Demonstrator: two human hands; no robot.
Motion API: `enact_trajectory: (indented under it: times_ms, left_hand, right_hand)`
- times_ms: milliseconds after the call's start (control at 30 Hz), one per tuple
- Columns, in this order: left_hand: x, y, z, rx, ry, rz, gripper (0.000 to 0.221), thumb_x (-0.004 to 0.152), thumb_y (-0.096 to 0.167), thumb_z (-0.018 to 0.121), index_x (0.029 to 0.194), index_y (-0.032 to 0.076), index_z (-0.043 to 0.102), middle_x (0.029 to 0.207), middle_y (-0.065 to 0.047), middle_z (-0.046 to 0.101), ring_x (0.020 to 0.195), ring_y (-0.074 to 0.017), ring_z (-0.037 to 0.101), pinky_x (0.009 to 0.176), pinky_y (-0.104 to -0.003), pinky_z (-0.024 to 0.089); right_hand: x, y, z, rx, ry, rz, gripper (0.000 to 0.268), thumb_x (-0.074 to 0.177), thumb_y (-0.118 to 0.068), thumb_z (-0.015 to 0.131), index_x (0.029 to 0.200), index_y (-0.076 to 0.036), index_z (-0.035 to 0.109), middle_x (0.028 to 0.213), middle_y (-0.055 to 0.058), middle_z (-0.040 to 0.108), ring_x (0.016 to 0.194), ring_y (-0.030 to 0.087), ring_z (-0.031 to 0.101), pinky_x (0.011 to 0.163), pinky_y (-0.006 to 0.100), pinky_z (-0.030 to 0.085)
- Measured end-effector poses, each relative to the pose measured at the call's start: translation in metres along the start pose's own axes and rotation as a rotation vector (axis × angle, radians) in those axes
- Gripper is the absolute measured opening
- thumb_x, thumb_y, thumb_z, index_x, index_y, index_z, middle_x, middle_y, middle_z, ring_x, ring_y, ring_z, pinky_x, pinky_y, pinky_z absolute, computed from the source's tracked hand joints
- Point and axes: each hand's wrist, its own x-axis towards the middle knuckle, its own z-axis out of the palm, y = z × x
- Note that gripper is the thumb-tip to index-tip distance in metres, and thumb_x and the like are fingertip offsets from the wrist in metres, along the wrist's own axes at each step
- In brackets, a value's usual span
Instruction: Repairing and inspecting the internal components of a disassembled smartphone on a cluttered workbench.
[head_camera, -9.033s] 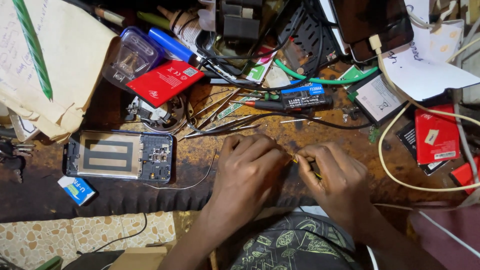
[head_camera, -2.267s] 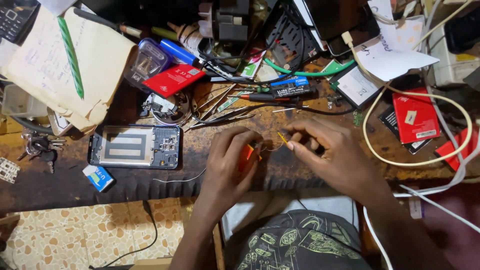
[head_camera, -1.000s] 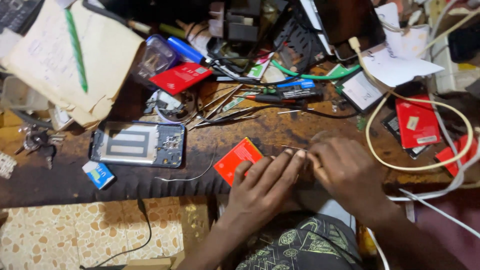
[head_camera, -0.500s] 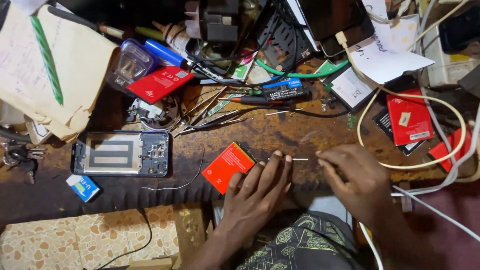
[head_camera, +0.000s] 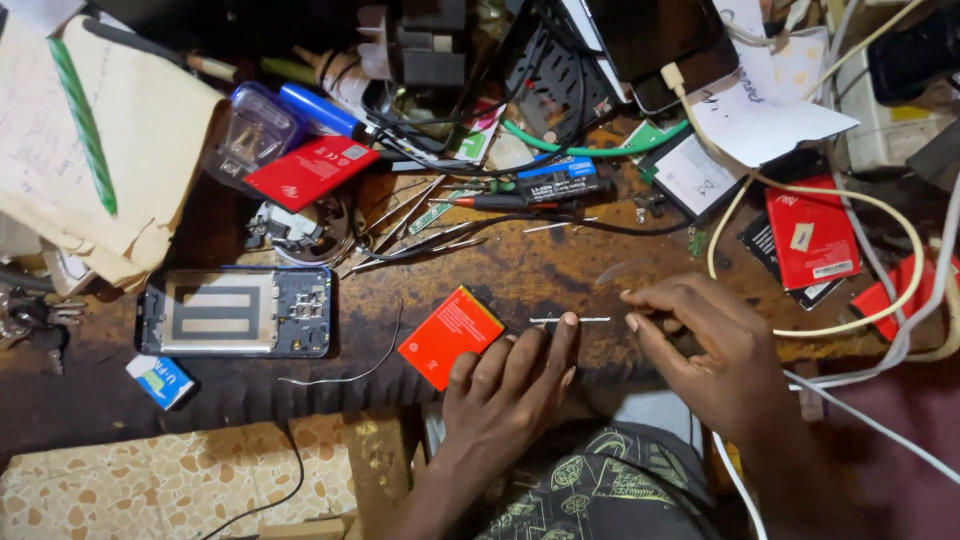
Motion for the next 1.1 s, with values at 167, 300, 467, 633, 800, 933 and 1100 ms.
enact_trajectory:
  times_ms: [167,300,467,633,800,933,1100]
  left_hand:
    - [-0.004,-0.003,0.0,-0.067,0.082,-0.011,0.03,0.09,0.038,0.055,0.115,0.022,0.058,0.096,0.007,0.054,0.082,-0.0111,0.044,0.075,-0.024,0.029]
    - [-0.006,-0.005,0.0,-0.16,0.2,-0.037,0.025,0.088,0.036,0.058,0.107,0.021,0.062,0.092,0.006,0.055,0.08,-0.0113,0.046,0.074,-0.024,0.032]
    - [-0.022,-0.008,-0.001,-0.531,0.249,-0.165,0.024,0.079,0.017,0.069,0.102,0.011,0.062,0.092,-0.002,0.056,0.08,-0.0172,0.043,0.069,-0.028,0.037]
    - [-0.025,-0.023,-0.005,-0.472,0.211,-0.352,0.027,0.078,0.023,0.065,0.1,0.009,0.06,0.097,-0.007,0.054,0.088,-0.0199,0.042,0.075,-0.03,0.034]
    - [-0.016,-0.045,-0.015,-0.417,0.006,-0.281,0.036,0.081,0.029,0.063,0.113,0.015,0.055,0.113,-0.006,0.052,0.099,-0.0238,0.044,0.08,-0.036,0.03]
    - [-0.005,-0.054,-0.023,-0.533,-0.099,-0.22,0.038,0.085,0.029,0.057,0.119,0.012,0.049,0.119,-0.009,0.049,0.108,-0.0272,0.045,0.089,-0.038,0.032]
    - [-0.005,-0.052,-0.018,-0.381,-0.134,-0.21,0.033,0.084,0.029,0.056,0.113,0.013,0.054,0.112,-0.01,0.051,0.095,-0.0264,0.048,0.079,-0.038,0.032]
  right_hand:
    - [0.007,-0.009,0.004,0.019,-0.009,-0.023,0.011,0.078,-0.003,0.06,0.089,-0.001,0.06,0.085,0.01,0.062,0.078,0.019,0.06,0.067,0.026,0.046]
    - [0.011,-0.015,0.009,0.046,-0.051,-0.048,0.012,0.076,-0.001,0.061,0.087,-0.001,0.061,0.083,0.011,0.062,0.077,0.019,0.061,0.069,0.028,0.048]
    - [0.014,-0.012,0.014,-0.018,-0.112,-0.092,0.02,0.075,-0.005,0.062,0.095,-0.001,0.062,0.088,0.012,0.062,0.08,0.021,0.06,0.071,0.029,0.047]
    - [0.019,-0.011,0.023,-0.058,-0.201,-0.123,0.025,0.077,-0.012,0.061,0.101,-0.003,0.061,0.091,0.011,0.06,0.084,0.022,0.057,0.071,0.031,0.044]
    - [0.018,-0.005,0.031,-0.161,-0.22,-0.107,0.023,0.075,-0.014,0.063,0.097,-0.007,0.062,0.086,0.01,0.059,0.081,0.023,0.058,0.069,0.033,0.046]
    - [0.019,-0.004,0.031,-0.167,-0.247,-0.037,0.03,0.074,-0.018,0.063,0.103,-0.009,0.062,0.103,0.018,0.059,0.096,0.029,0.056,0.082,0.037,0.044]
    - [0.027,-0.014,0.031,-0.099,-0.287,-0.087,0.01,0.077,-0.006,0.059,0.086,-0.006,0.056,0.082,0.008,0.057,0.076,0.02,0.056,0.068,0.03,0.043]
